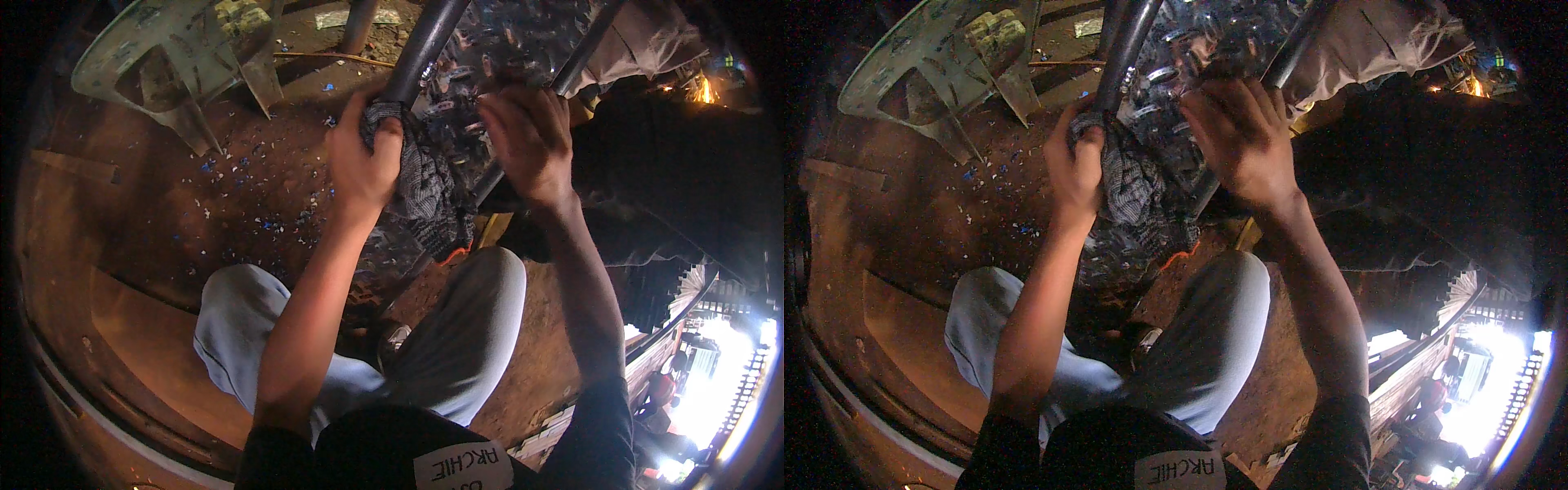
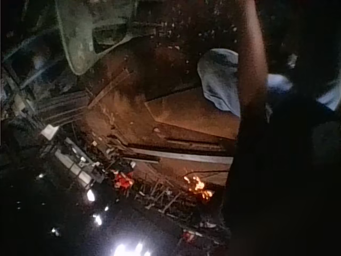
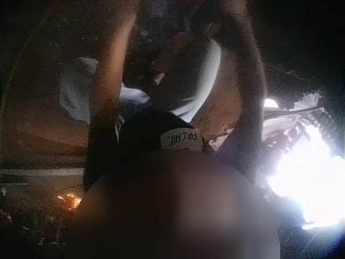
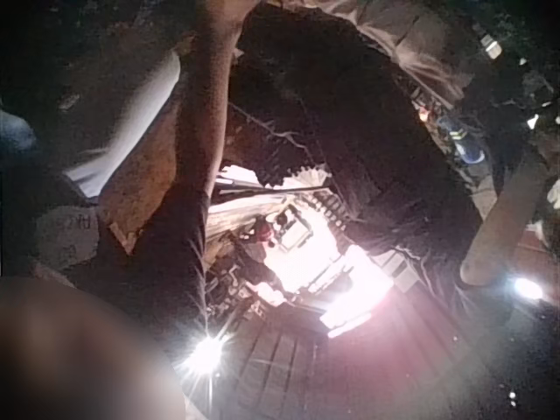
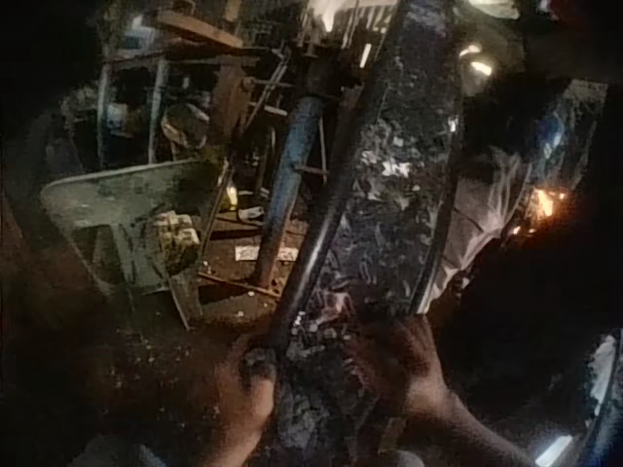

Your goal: The person sits on the floor and uses a cloth to wipe and clean a metal frame. They repeatedly rub the surface of the frame with the cloth, focusing on removing debris or residue from the metal.

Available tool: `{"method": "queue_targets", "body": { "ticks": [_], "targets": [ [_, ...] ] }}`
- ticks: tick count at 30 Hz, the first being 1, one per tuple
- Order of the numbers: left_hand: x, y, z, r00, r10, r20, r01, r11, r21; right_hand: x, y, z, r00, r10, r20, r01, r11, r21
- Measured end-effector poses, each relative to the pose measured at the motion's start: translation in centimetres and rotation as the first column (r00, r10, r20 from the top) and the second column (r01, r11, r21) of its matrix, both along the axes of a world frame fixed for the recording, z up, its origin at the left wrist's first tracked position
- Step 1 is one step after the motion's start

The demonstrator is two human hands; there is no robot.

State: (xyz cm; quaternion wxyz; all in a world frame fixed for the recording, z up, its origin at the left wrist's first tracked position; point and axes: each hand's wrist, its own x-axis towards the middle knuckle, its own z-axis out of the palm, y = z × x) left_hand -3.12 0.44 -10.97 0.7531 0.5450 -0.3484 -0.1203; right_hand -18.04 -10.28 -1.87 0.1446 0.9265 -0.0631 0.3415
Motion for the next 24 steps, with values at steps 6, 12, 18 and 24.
{"method": "queue_targets", "body": {
  "ticks": [6,12,18,24],
  "targets": [
    [0.1,0.1,0.1,1.0,-0.018,-0.005,0.018,1.0,0.024,0.5,1.0,-0.6,0.993,-0.116,0.001,0.116,0.993,0.019],
    [0.1,0.1,0.1,1.0,-0.016,0.012,0.016,1.0,0.009,0.3,1.6,0.4,0.99,-0.135,-0.05,0.14,0.985,0.103],
    [0.1,0.2,0.3,1.0,-0.028,0.013,0.028,1.0,0.008,-0.4,-0.1,0.9,0.989,-0.029,-0.147,0.054,0.984,0.169],
    [0.0,0.4,0.3,0.999,-0.047,-0.005,0.047,0.999,0.018,-1.0,-0.3,1.3,0.996,0.051,-0.076,-0.036,0.983,0.182]
  ]
}}
